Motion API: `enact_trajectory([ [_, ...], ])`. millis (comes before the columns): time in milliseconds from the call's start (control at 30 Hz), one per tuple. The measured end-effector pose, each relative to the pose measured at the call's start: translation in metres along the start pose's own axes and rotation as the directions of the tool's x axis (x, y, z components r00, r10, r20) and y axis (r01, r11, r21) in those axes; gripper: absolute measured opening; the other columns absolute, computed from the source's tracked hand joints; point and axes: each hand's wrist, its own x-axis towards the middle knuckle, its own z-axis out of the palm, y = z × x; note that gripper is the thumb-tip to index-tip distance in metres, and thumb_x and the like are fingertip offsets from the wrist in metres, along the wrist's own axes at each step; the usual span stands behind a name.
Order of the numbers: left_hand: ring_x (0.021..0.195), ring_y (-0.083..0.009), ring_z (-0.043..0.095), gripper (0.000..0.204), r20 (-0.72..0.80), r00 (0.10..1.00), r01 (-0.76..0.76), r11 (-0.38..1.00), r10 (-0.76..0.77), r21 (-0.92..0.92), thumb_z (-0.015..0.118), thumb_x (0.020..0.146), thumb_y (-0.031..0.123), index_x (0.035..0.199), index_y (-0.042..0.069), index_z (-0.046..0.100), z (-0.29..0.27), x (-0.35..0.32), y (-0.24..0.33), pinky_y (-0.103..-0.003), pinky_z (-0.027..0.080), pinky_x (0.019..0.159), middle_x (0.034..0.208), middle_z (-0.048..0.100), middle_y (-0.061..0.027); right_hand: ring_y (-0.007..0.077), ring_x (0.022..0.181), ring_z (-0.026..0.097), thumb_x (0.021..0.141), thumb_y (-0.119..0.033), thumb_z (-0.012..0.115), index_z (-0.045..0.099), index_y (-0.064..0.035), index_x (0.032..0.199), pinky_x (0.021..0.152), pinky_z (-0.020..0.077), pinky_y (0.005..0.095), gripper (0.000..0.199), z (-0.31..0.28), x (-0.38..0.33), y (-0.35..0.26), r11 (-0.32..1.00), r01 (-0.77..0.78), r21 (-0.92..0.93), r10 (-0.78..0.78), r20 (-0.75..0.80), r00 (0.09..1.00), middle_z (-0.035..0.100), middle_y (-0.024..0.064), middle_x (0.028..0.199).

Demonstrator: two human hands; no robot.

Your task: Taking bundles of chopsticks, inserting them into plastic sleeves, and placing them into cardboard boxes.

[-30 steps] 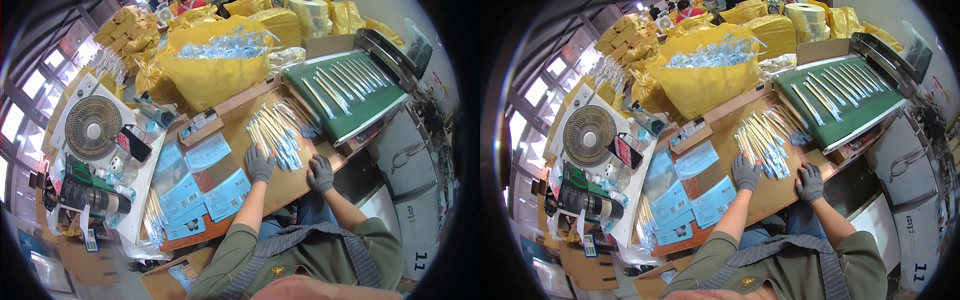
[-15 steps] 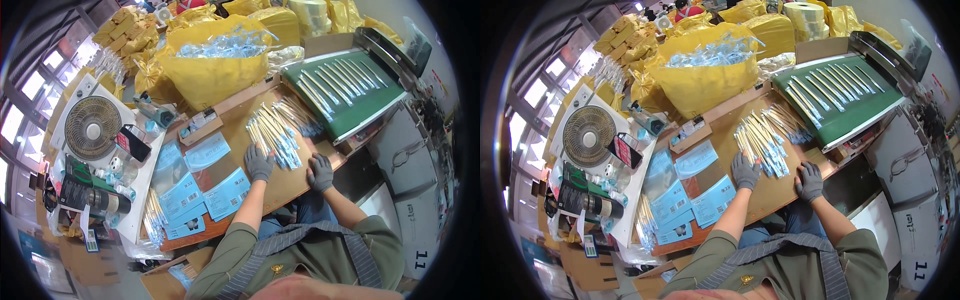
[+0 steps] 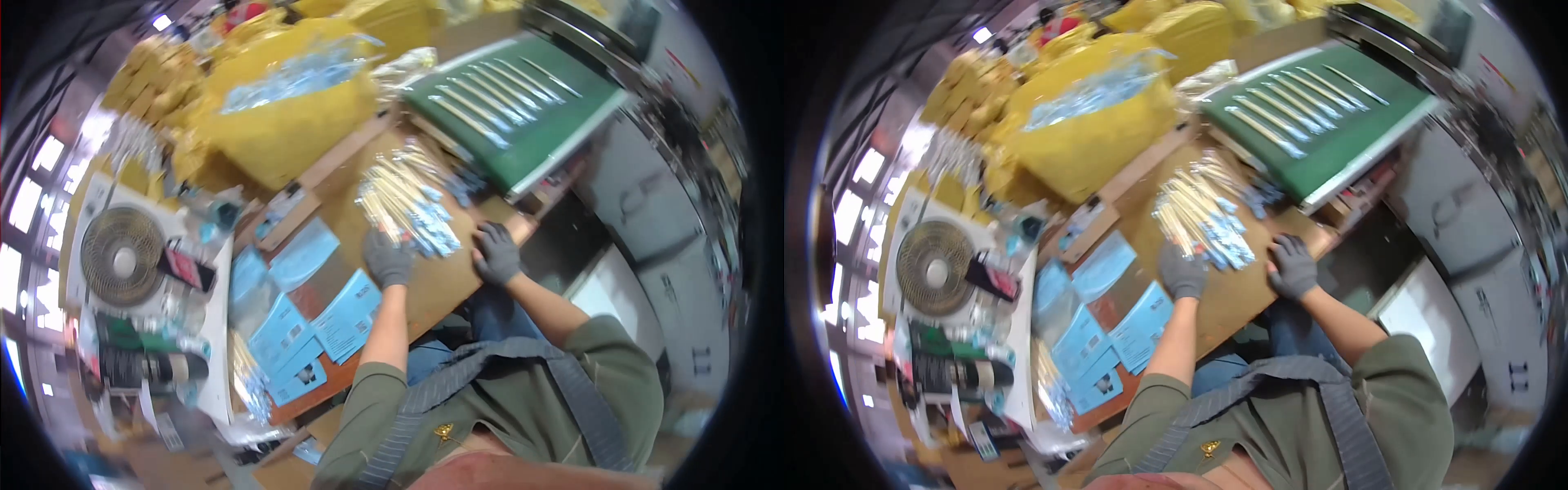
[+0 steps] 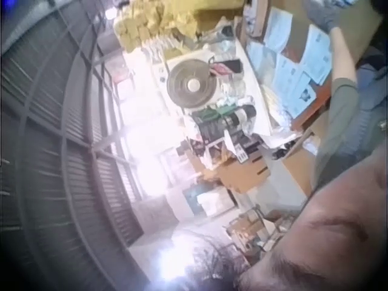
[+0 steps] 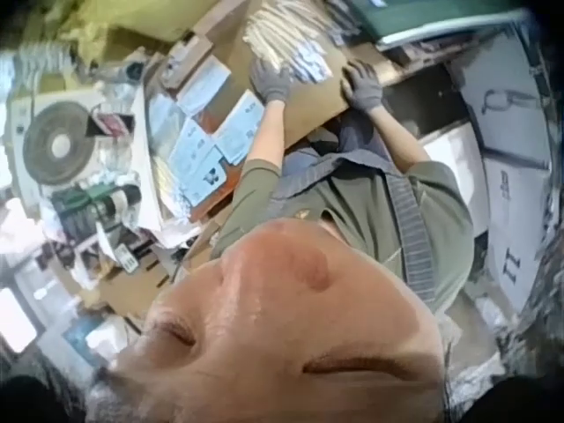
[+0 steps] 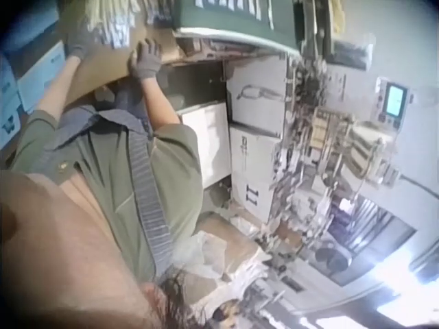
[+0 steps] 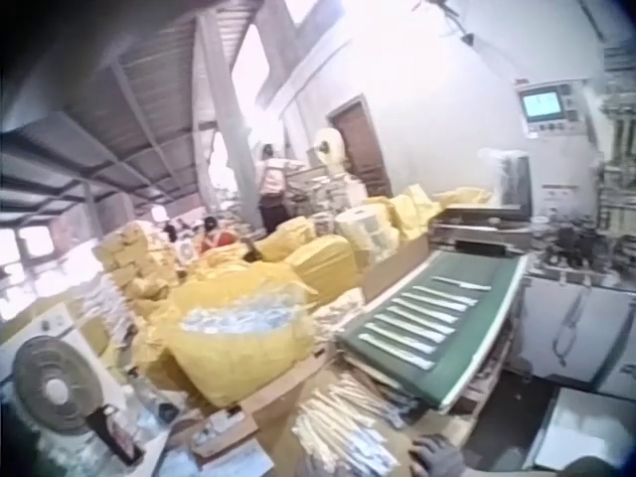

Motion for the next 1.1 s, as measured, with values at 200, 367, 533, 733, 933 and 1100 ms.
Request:
enact_trajectory([
  [200, 0.119, -0.0410, 0.044, 0.069, -0.026, 0.999, 0.041, 0.999, -0.042, -0.019, 0.056, 0.084, 0.049, 0.129, -0.001, 0.047, 0.003, 0.002, -0.006, -0.049, 0.032, 0.101, 0.126, 0.049, -0.0271, 0.0343, 0.113, 0.048, 0.075, -0.024, 0.060, 0.055, -0.0059, 0.107, 0.099, 0.0369, 0.0454, 0.037, -0.001, 0.004, 0.004, 0.999, 0.042, 0.001, -0.042, -0.036, 0.998, 0.053, 0.0154, 0.116],
  [367, 0.119, -0.0398, 0.044, 0.067, 0.000, 1.000, -0.002, 1.000, 0.002, 0.013, 0.057, 0.084, 0.048, 0.127, -0.002, 0.048, 0.001, 0.000, -0.009, -0.048, 0.032, 0.102, 0.125, 0.050, -0.0260, 0.0358, 0.106, 0.053, 0.078, -0.021, 0.060, 0.056, -0.0056, 0.109, 0.096, 0.0404, 0.0444, 0.035, 0.000, -0.002, 0.004, 0.984, -0.002, 0.179, 0.002, 0.000, 1.000, 0.056, 0.0167, 0.112],
  [533, 0.119, -0.0390, 0.044, 0.067, -0.056, 0.998, 0.018, 1.000, -0.016, 0.025, 0.058, 0.083, 0.047, 0.129, -0.001, 0.047, 0.001, -0.007, -0.007, -0.048, 0.031, 0.103, 0.126, 0.050, -0.0246, 0.0386, 0.102, 0.056, 0.081, -0.016, 0.060, 0.055, 0.0004, 0.113, 0.090, 0.0450, 0.0433, 0.037, -0.066, 0.109, 0.012, 0.907, 0.413, 0.078, -0.357, -0.379, 0.854, 0.058, 0.0194, 0.110],
  [733, 0.121, -0.0390, 0.042, 0.068, -0.021, 0.999, 0.045, 0.999, -0.046, -0.022, 0.058, 0.083, 0.047, 0.129, -0.001, 0.046, -0.001, -0.007, -0.002, -0.047, 0.029, 0.104, 0.128, 0.048, -0.0240, 0.0387, 0.115, 0.048, 0.082, -0.051, 0.060, 0.051, -0.0066, 0.126, 0.101, 0.0339, 0.0448, 0.064, -0.103, 0.246, 0.180, 0.801, -0.387, -0.457, 0.240, -0.348, 0.906, 0.055, 0.0210, 0.120],
  [933, 0.115, -0.0390, 0.046, 0.064, -0.098, 0.995, -0.001, 1.000, 0.001, 0.000, 0.057, 0.085, 0.046, 0.127, -0.001, 0.047, -0.001, -0.002, -0.005, -0.047, 0.032, 0.101, 0.121, 0.050, -0.0245, 0.0376, 0.121, 0.046, 0.086, -0.062, 0.045, 0.045, -0.0036, 0.132, 0.099, 0.0388, 0.0402, 0.074, -0.091, 0.275, 0.191, 0.835, -0.393, -0.385, 0.492, 0.203, 0.847, 0.049, 0.0240, 0.130],
  [1100, 0.117, -0.0380, 0.045, 0.064, -0.084, 0.996, 0.005, 1.000, -0.006, -0.008, 0.058, 0.084, 0.046, 0.125, -0.003, 0.049, -0.004, -0.002, -0.004, -0.047, 0.031, 0.102, 0.122, 0.051, -0.0244, 0.0394, 0.119, 0.045, 0.083, -0.054, 0.055, 0.046, -0.0015, 0.125, 0.101, 0.0349, 0.0452, 0.068, -0.024, 0.230, 0.072, 0.952, 0.180, -0.249, -0.130, 0.202, 0.971, 0.048, 0.0246, 0.125],
])
